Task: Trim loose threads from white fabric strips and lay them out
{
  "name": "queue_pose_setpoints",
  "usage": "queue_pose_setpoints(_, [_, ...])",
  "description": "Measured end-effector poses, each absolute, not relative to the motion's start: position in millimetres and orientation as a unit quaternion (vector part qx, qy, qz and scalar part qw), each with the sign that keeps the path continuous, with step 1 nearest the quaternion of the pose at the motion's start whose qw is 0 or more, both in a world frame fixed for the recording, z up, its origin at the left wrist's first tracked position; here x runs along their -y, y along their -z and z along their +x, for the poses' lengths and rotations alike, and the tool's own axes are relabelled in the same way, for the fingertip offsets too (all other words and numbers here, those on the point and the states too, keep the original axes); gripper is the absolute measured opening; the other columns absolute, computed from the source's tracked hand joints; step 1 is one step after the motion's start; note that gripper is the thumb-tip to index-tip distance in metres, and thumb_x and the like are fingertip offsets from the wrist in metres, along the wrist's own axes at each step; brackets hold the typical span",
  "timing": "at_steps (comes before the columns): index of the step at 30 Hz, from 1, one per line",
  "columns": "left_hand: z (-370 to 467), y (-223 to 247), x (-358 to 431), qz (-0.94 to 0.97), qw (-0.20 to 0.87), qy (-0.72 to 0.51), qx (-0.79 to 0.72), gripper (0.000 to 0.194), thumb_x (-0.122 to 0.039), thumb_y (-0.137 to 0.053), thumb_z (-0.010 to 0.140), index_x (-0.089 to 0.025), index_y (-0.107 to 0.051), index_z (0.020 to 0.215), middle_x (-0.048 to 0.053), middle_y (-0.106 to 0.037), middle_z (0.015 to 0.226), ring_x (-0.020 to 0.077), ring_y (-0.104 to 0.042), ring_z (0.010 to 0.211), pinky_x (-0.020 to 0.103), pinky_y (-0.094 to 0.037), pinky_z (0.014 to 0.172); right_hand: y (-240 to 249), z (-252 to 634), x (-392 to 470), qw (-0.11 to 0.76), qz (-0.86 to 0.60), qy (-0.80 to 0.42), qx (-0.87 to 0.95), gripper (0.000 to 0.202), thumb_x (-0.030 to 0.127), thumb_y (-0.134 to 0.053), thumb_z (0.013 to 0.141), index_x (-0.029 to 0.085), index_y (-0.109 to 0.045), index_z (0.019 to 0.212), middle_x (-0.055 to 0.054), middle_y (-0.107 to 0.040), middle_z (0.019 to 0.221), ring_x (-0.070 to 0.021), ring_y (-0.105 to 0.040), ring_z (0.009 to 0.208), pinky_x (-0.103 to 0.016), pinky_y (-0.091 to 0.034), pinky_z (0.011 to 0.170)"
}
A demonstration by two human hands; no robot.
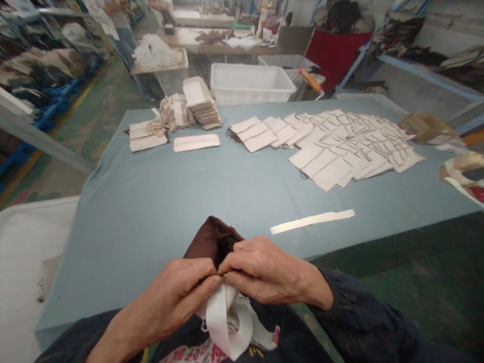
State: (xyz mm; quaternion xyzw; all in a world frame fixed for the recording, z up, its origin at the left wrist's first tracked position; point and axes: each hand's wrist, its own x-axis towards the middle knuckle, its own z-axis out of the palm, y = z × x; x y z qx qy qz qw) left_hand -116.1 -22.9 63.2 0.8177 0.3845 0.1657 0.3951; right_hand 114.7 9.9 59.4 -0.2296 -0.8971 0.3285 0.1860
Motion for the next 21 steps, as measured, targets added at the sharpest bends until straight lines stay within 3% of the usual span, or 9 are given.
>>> queue_pose_setpoints(4, [-112,-62,28,0.831,0.347,-0.175,-0.397,0.033,-0.024,-0.045,0.105,-0.02,-0.043,0.072,-0.008,-0.044,0.061,0.008,-0.04,0.051,0.025,-0.026,0.05,-61,114,-5,0.19,-0.25,-0.316,0.895,0.019,0.017,-0.049,0.097,0.015,-0.068,0.098,-0.003,-0.064,0.077,-0.0151,-0.056,0.07,-0.029,-0.041,0.066])
queue_pose_setpoints(8, [-99,-59,41,0.805,0.362,-0.223,-0.415,0.03,-0.022,-0.042,0.105,-0.02,-0.048,0.076,-0.006,-0.052,0.066,0.0087,-0.045,0.055,0.023,-0.031,0.054,-46,103,3,0.284,-0.281,-0.317,0.86,0.041,0.032,-0.037,0.106,0.018,-0.056,0.071,0.0,-0.055,0.065,-0.0139,-0.045,0.06,-0.03,-0.034,0.06])
queue_pose_setpoints(11, [-93,-53,50,0.751,0.438,-0.276,-0.41,0.041,-0.035,-0.039,0.108,-0.02,-0.043,0.07,-0.006,-0.045,0.061,0.0092,-0.041,0.053,0.022,-0.032,0.052,-30,91,10,0.364,-0.298,-0.44,0.765,0.05,0.042,-0.036,0.106,0.02,-0.041,0.061,0.004,-0.041,0.056,-0.0108,-0.035,0.053,-0.028,-0.028,0.053])
queue_pose_setpoints(13, [-92,-48,55,0.724,0.454,-0.313,-0.414,0.05,-0.048,-0.04,0.107,-0.02,-0.039,0.065,-0.006,-0.041,0.058,0.0096,-0.038,0.051,0.023,-0.031,0.05,-23,85,13,0.379,-0.283,-0.549,0.689,0.052,0.05,-0.038,0.105,0.02,-0.04,0.061,0.005,-0.038,0.057,-0.0091,-0.032,0.051,-0.025,-0.027,0.05])
queue_pose_setpoints(15, [-93,-44,59,0.705,0.449,-0.331,-0.437,0.054,-0.055,-0.041,0.105,-0.02,-0.043,0.065,-0.004,-0.045,0.058,0.0106,-0.042,0.053,0.023,-0.034,0.052,-19,82,15,0.38,-0.263,-0.613,0.641,0.056,0.058,-0.041,0.103,0.02,-0.041,0.062,0.005,-0.038,0.058,-0.0083,-0.032,0.052,-0.024,-0.027,0.049])
queue_pose_setpoints(18, [-95,-40,65,0.687,0.452,-0.33,-0.464,0.054,-0.058,-0.041,0.104,-0.02,-0.052,0.068,-0.002,-0.055,0.063,0.013,-0.05,0.058,0.023,-0.04,0.056,-16,81,15,0.379,-0.248,-0.656,0.603,0.06,0.066,-0.046,0.099,0.019,-0.04,0.062,0.006,-0.034,0.057,-0.0072,-0.029,0.051,-0.023,-0.025,0.049])
queue_pose_setpoints(21, [-99,-41,67,0.671,0.479,-0.317,-0.47,0.05,-0.055,-0.044,0.104,-0.02,-0.055,0.071,-0.002,-0.056,0.065,0.0128,-0.049,0.058,0.022,-0.04,0.054,-12,82,13,0.359,-0.243,-0.714,0.55,0.064,0.073,-0.054,0.092,0.02,-0.04,0.061,0.008,-0.031,0.055,-0.0061,-0.025,0.05,-0.022,-0.02,0.045])
